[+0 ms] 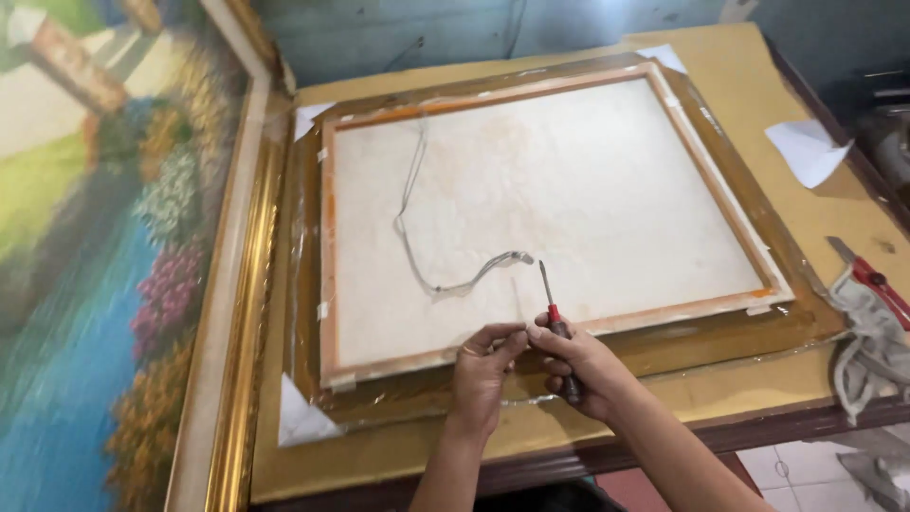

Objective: Trimming and tucking the excess plastic protective film around the edges of a large framed picture using a small tool and a cloth.

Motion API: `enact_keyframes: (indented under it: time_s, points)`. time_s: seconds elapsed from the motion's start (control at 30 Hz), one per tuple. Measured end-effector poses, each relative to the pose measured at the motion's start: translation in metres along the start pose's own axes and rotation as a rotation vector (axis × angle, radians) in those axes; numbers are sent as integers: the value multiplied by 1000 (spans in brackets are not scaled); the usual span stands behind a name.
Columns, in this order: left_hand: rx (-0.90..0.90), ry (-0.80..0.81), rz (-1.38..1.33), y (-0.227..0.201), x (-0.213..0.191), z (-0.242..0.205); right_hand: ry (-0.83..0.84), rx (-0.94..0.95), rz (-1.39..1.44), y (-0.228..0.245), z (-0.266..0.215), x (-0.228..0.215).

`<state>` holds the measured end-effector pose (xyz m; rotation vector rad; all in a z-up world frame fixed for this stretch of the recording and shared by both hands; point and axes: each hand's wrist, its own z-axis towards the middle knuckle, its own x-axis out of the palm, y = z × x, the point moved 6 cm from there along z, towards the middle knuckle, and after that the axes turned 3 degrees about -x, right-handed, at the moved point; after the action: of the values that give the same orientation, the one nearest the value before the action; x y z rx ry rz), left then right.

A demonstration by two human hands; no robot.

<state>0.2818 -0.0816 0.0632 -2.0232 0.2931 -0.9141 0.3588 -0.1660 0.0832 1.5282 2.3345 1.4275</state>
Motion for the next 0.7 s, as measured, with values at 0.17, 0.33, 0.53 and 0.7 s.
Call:
enact_keyframes:
  time_s: [0.17,0.33,0.53,0.7]
  points:
    - [-186,266,-4,23,62,30,-122,-95,48,34,-11,-50]
    - [-298,296,112,57,120,43,-278,-203,194,60,-27,-117]
    - [-353,188,205,101,172,48,-466,-317,429,97,-46,-228]
    - [-325,27,295,122,234,44,-630,-460,272,151,-64,-343]
